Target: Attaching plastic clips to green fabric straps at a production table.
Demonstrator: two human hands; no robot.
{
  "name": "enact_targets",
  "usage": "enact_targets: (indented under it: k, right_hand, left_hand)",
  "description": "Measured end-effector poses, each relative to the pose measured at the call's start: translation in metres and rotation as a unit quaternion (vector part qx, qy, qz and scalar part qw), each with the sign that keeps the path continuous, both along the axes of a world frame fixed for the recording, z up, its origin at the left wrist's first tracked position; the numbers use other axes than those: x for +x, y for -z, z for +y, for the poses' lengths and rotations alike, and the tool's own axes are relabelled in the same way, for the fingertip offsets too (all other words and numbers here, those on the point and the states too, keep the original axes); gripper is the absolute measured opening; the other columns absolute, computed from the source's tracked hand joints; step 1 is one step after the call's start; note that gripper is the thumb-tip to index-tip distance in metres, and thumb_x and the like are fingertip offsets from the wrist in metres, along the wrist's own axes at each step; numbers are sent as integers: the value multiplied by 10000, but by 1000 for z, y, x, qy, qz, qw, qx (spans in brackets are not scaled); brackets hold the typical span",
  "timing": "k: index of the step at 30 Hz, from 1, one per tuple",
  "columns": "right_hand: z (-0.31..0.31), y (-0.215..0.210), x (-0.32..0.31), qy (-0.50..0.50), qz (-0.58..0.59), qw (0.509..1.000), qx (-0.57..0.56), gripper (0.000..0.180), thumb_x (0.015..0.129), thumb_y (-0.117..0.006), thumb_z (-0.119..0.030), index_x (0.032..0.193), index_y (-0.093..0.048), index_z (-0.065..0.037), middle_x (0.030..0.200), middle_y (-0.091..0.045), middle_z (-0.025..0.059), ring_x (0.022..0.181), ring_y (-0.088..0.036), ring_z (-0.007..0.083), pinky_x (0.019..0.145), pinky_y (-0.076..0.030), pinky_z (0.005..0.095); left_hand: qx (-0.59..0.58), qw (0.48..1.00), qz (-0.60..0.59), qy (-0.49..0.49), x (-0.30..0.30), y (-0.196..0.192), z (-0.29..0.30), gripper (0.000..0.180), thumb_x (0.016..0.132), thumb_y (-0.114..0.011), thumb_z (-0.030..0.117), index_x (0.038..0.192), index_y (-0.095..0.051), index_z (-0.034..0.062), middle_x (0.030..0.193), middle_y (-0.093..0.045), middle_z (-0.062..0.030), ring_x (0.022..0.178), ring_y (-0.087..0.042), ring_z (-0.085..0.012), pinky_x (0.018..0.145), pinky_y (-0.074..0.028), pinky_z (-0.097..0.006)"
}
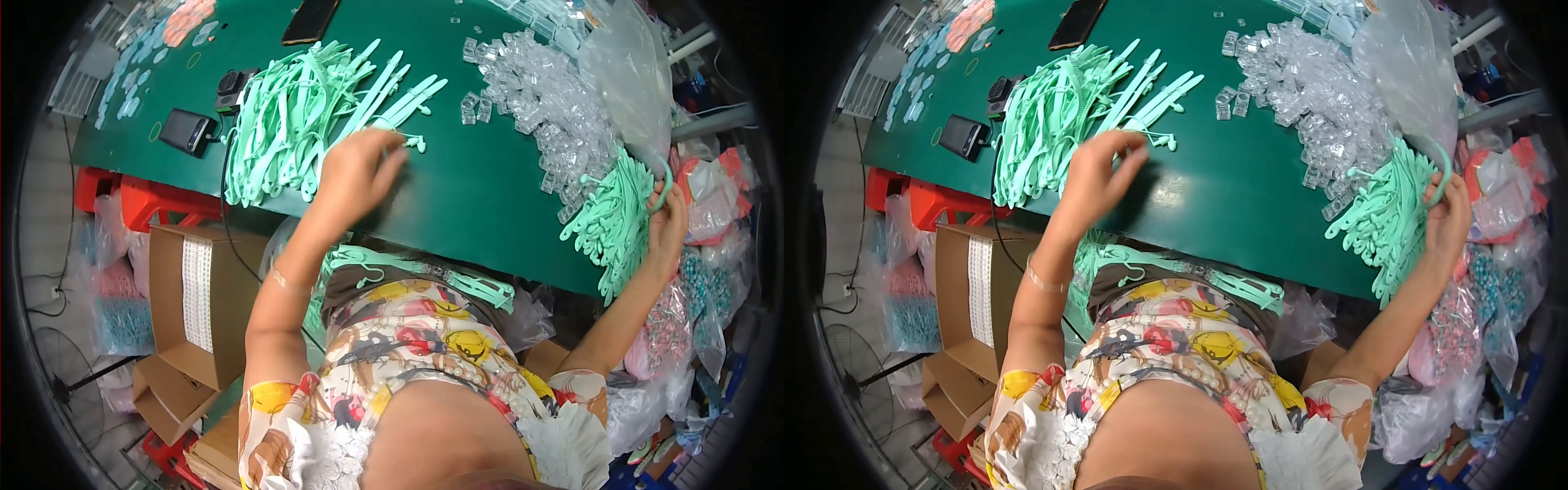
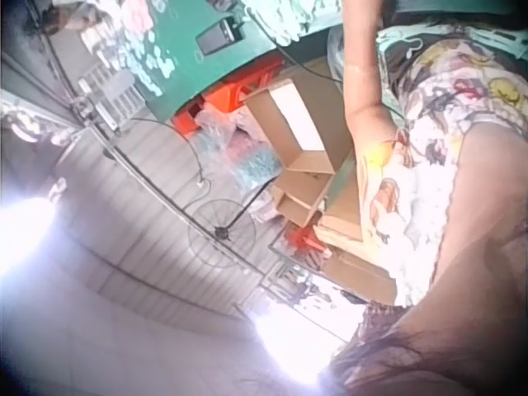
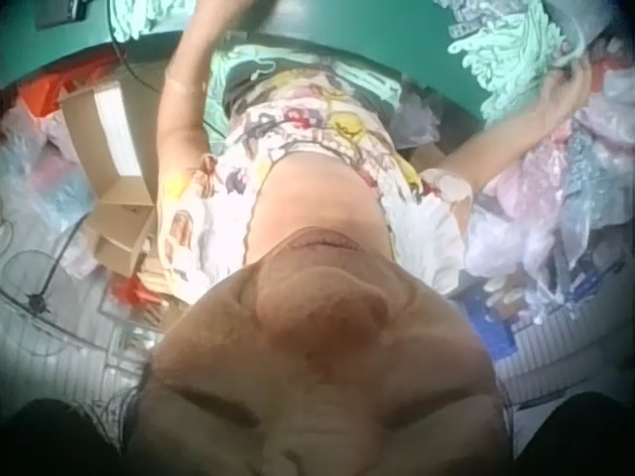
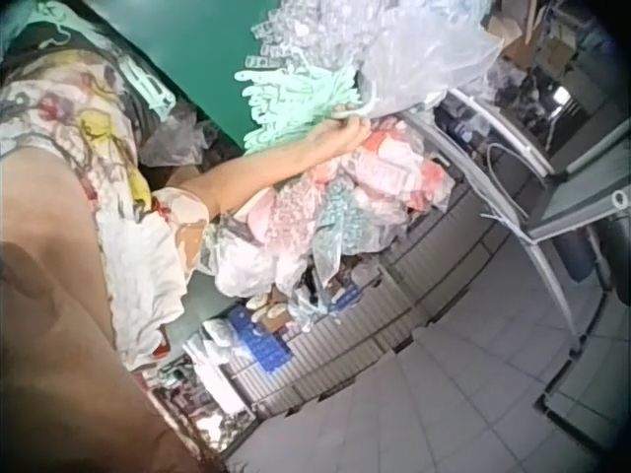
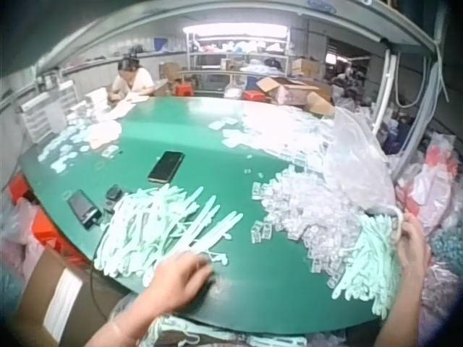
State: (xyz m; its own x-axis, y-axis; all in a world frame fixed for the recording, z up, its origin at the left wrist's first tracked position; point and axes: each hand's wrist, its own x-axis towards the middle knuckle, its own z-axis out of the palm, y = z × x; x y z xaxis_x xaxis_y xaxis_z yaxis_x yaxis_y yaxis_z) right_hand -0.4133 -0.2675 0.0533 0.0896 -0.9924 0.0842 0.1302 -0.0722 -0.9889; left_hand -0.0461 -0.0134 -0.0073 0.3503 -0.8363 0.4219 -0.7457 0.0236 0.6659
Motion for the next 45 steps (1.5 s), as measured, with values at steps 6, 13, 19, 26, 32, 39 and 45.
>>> enact_targets:
  k: [6,13,19,26,32,39,45]
  right_hand:
    - [44,-39,1,-210,-207,955,-13,316,874,-466,-94,1158,-384,18,694,-334,1,526,-273,74,467,-257,214]
    - [105,10,55,-318,-220,914,123,256,848,-498,-96,1087,-446,-22,802,-436,59,622,-410,111,528,-331,213]
    - [128,53,119,-374,-280,845,259,266,875,-469,-147,1096,-448,1,620,-424,23,579,-439,144,540,-368,271]
    - [135,68,168,-395,-255,830,301,109,826,-483,-70,930,-497,-41,727,-493,54,616,-482,151,569,-410,288]
    - [136,79,198,-374,-240,836,322,186,868,-542,-204,933,-500,-35,669,-431,-24,542,-412,71,496,-318,210]
    - [151,62,215,-353,-271,867,225,218,879,-534,-195,968,-538,4,636,-423,-27,549,-405,61,503,-311,196]
    - [138,36,156,-278,-385,879,48,213,887,-460,-210,777,-510,-35,728,-431,48,642,-389,123,584,-337,254]
  left_hand:
    - [116,974,-163,-103,27,19,-64,159,718,-637,210,741,-609,55,706,-590,-112,682,-587,-296,606,-451,-392]
    - [230,923,-279,-135,22,21,-74,234,697,-656,274,710,-580,54,739,-595,-102,717,-585,-285,597,-431,-410]
    - [132,971,-153,-125,24,25,-72,217,700,-651,281,748,-631,70,700,-598,-97,698,-584,-301,619,-452,-396]
    - [241,959,-137,-61,15,11,-76,140,721,-634,202,752,-641,66,714,-608,-95,686,-591,-272,592,-446,-368]
    - [62,996,56,34,9,4,-50,87,675,-663,133,708,-628,60,687,-593,-66,667,-546,-246,626,-415,-372]
    - [-13,994,5,109,7,6,-32,184,700,-671,216,820,-628,83,829,-602,-51,816,-524,-254,730,-387,-367]
    - [81,980,-178,27,34,19,-14,305,676,-675,345,869,-639,111,957,-588,-32,926,-495,-239,778,-343,-372]
